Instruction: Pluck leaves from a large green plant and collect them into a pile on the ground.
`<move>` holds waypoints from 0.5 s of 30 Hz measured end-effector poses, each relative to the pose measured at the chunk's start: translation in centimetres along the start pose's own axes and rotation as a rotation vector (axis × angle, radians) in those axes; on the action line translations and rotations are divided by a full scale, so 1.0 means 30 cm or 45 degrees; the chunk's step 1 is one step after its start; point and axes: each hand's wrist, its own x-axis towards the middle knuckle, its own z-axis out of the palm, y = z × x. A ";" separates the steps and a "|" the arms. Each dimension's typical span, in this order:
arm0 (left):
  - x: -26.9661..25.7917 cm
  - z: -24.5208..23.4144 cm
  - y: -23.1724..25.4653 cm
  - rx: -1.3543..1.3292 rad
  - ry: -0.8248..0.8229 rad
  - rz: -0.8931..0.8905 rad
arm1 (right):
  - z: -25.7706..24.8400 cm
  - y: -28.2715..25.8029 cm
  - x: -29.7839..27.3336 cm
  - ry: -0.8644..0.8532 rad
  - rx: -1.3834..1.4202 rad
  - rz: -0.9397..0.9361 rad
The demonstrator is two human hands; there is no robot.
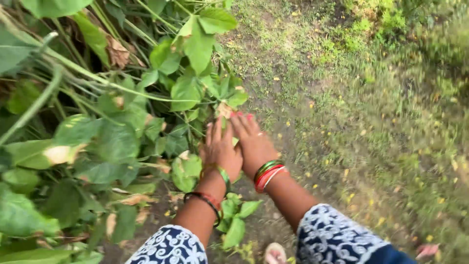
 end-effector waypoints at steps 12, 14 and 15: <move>0.204 0.119 0.132 -0.135 -0.012 -0.346 | -0.080 0.205 0.193 -0.398 -0.229 -0.079; 0.225 0.139 0.121 -0.158 -0.010 -0.384 | -0.070 0.219 0.215 -0.428 -0.231 -0.102; 0.240 0.145 0.111 -0.175 0.000 -0.405 | -0.061 0.223 0.232 -0.439 -0.234 -0.120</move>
